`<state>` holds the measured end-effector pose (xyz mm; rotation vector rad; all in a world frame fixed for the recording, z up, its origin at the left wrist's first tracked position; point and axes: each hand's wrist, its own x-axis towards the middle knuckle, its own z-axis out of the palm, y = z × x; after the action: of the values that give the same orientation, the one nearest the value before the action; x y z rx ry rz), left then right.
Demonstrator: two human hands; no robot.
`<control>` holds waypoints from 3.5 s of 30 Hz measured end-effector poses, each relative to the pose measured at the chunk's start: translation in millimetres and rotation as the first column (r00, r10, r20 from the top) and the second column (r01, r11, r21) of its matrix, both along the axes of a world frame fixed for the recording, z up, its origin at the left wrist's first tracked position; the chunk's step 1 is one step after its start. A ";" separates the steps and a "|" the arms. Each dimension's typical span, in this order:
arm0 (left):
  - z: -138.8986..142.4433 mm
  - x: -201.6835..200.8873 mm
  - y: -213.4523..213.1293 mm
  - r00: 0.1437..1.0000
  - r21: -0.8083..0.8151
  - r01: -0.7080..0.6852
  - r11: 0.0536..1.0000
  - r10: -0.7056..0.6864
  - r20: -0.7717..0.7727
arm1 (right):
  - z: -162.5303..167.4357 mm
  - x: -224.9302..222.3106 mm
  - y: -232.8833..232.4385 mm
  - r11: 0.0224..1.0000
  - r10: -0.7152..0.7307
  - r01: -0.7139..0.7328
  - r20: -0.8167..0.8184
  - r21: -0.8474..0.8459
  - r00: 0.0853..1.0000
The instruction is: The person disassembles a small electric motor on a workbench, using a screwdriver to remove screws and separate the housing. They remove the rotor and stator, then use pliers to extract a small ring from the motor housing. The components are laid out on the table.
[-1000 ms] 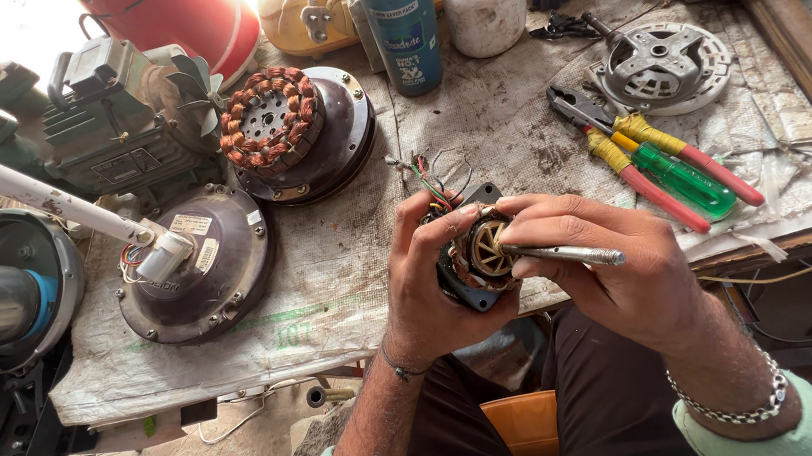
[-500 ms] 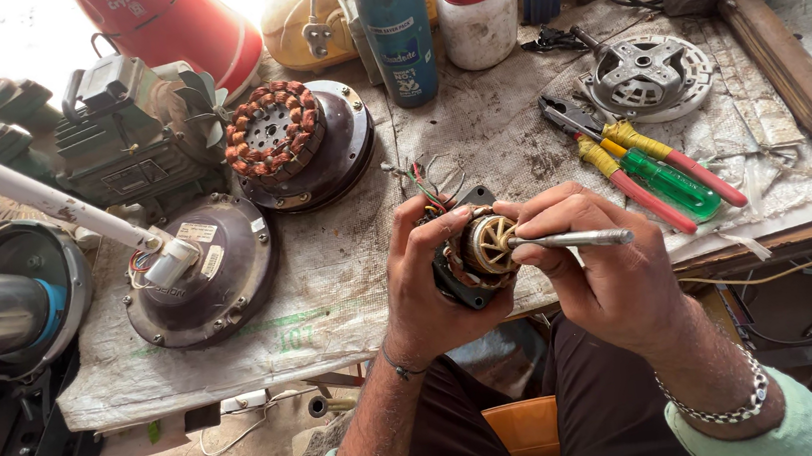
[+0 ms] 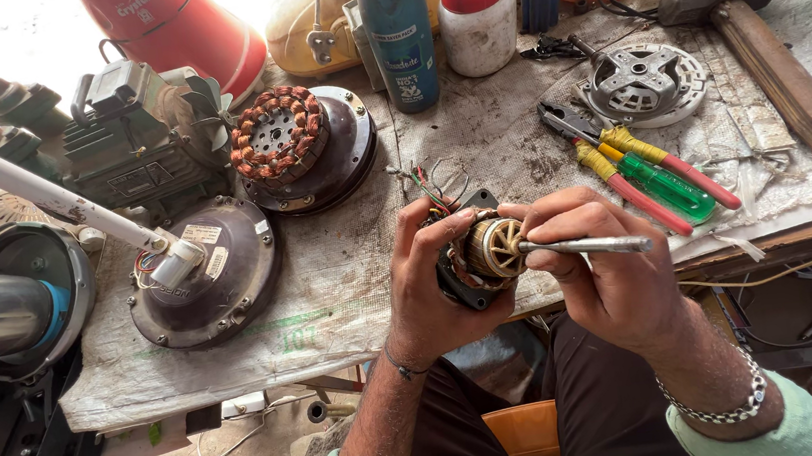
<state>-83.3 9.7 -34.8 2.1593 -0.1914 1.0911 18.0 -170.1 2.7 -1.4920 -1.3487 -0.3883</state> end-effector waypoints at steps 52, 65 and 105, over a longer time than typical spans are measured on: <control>-6.2 -0.4 4.3 0.999 0.033 0.024 0.999 -0.023 -0.023 | -5.0 149.7 112.7 0.528 0.219 0.648 0.825 -0.550 0.522; -2.9 -2.3 2.4 1.000 0.053 0.009 0.999 -0.008 -0.025 | 13.7 139.4 89.1 0.629 0.107 0.531 0.740 -0.568 0.664; 0.4 -6.0 9.4 0.973 -0.089 -0.033 0.996 0.012 -0.229 | 6.2 52.5 32.3 0.876 0.287 -0.254 0.020 -0.409 0.958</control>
<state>-89.3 19.1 -34.4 2.1874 -0.0106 0.8378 70.5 -137.8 8.9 -1.5972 -1.7540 0.0169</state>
